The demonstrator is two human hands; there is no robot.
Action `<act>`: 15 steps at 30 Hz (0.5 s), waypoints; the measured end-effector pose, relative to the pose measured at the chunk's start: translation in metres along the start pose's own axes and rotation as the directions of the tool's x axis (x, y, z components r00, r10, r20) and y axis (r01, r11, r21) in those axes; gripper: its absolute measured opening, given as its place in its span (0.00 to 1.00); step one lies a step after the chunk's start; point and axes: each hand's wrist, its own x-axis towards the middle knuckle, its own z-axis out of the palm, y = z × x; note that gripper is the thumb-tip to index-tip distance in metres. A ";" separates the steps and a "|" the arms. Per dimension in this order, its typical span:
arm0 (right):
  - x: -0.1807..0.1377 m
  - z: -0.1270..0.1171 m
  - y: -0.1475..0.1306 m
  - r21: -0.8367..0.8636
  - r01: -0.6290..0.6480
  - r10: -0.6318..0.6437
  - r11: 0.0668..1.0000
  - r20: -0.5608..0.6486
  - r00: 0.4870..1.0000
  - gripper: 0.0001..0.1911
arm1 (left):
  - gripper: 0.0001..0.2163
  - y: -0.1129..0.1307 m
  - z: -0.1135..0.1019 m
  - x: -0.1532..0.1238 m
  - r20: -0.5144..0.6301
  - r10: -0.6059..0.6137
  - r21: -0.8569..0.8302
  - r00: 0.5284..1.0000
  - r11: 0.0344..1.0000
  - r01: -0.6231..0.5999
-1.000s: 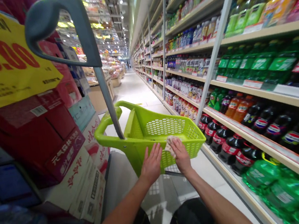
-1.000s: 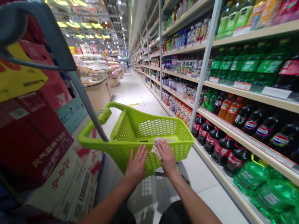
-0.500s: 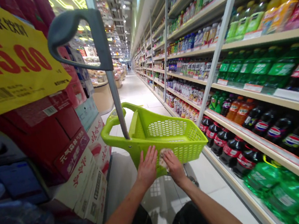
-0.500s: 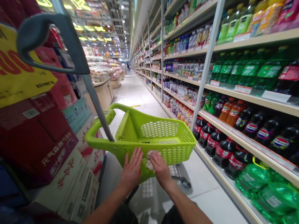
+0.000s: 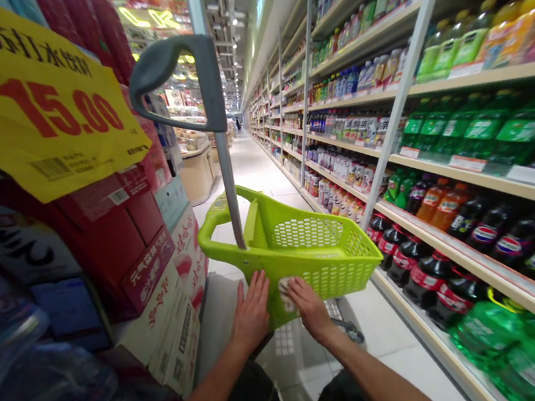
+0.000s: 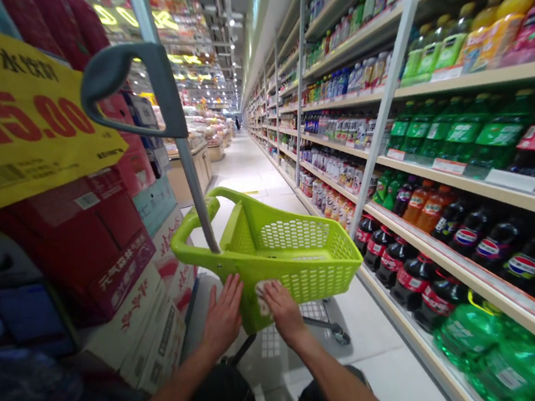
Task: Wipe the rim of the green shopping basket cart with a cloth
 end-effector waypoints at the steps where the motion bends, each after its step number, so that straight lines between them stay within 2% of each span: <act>1: 0.008 -0.001 -0.003 0.011 -0.011 0.011 1.000 -0.030 0.999 0.22 | 0.26 -0.005 -0.002 -0.002 -0.011 -0.014 0.000 1.000 1.000 0.014; 5: 0.048 0.001 -0.017 0.059 -0.006 0.012 0.998 -0.107 0.994 0.21 | 0.26 -0.021 -0.011 -0.006 -0.045 -0.087 0.018 0.995 0.996 0.088; 7: 0.048 0.010 -0.023 0.058 0.033 -0.028 0.998 -0.079 0.996 0.21 | 0.26 -0.025 -0.013 -0.008 -0.050 -0.112 0.030 0.993 0.993 0.113; 11: 0.022 0.023 -0.031 0.067 0.128 -0.129 0.989 0.007 0.992 0.20 | 0.27 -0.034 -0.016 -0.017 -0.049 -0.143 0.027 0.989 0.989 0.144; 13: 0.030 0.019 -0.035 0.085 0.106 -0.106 0.991 -0.007 0.994 0.21 | 0.27 -0.041 -0.018 -0.019 -0.057 -0.172 0.027 0.984 0.984 0.174; 15: 0.055 0.011 -0.041 0.106 0.070 -0.065 0.992 -0.055 0.996 0.21 | 0.28 -0.046 -0.024 -0.016 -0.075 -0.205 0.028 0.976 0.978 0.208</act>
